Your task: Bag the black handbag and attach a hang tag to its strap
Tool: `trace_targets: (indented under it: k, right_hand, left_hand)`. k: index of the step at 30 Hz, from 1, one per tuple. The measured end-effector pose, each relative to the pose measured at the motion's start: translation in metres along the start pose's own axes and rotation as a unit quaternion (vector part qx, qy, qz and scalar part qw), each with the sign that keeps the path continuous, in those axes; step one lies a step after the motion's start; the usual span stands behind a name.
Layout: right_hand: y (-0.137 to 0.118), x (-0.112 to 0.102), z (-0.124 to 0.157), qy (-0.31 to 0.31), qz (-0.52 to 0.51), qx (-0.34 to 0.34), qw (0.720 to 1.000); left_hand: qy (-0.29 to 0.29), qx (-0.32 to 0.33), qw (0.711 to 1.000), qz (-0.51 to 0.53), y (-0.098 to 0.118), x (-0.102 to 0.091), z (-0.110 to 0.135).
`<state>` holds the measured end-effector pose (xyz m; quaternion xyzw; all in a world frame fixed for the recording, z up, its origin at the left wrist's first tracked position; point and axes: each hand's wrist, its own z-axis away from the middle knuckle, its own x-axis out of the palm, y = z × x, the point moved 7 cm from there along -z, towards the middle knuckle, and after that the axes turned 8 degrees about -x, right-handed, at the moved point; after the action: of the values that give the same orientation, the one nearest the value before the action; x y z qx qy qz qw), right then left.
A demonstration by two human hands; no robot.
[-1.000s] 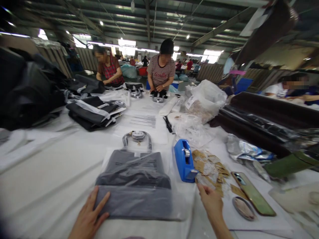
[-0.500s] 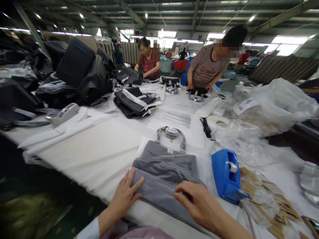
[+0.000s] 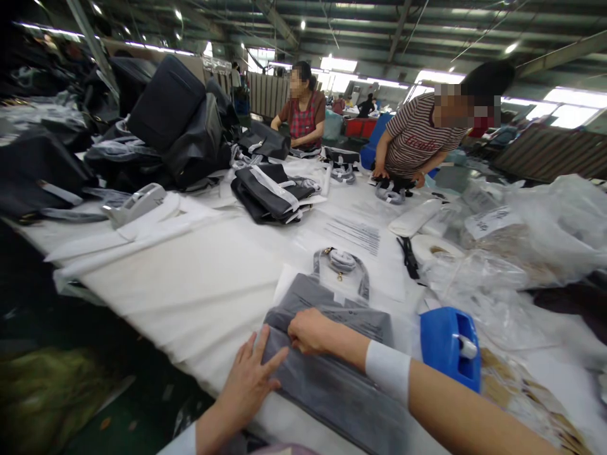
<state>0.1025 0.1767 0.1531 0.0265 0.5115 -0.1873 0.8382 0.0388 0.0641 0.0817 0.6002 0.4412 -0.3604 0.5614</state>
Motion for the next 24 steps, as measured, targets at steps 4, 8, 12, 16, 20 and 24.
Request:
trace_targets:
  k: [4, 8, 12, 16, 20, 24]
  right_hand:
    - [0.006, 0.002, -0.004, 0.002, -0.004, 0.050, 0.999]
    - [0.017, 0.004, 0.000, 0.018, -0.026, 0.103, 0.994]
    - [0.036, 0.005, 0.008, 0.050, -0.052, 0.169, 0.983]
    - [0.074, -0.005, 0.026, 0.109, -0.087, 0.264, 0.954]
    - [0.092, -0.007, 0.085, 0.200, -0.156, 0.346, 0.903]
    - [0.045, 0.072, 0.166, 0.196, -0.318, 0.385, 0.844]
  left_hand:
    - [0.019, 0.000, 0.999, -0.038, 0.004, 0.002, -0.002]
    - [0.042, 0.009, 0.998, -0.045, 0.003, 0.007, 0.000]
    - [0.072, 0.006, 0.996, -0.042, 0.004, 0.009, 0.003]
    - [0.083, 0.009, 0.996, -0.037, 0.003, 0.008, 0.001]
    - [0.049, 0.034, 0.998, 0.011, -0.006, 0.014, 0.002]
    - [-0.020, 0.067, 0.988, 0.134, -0.018, 0.017, 0.019]
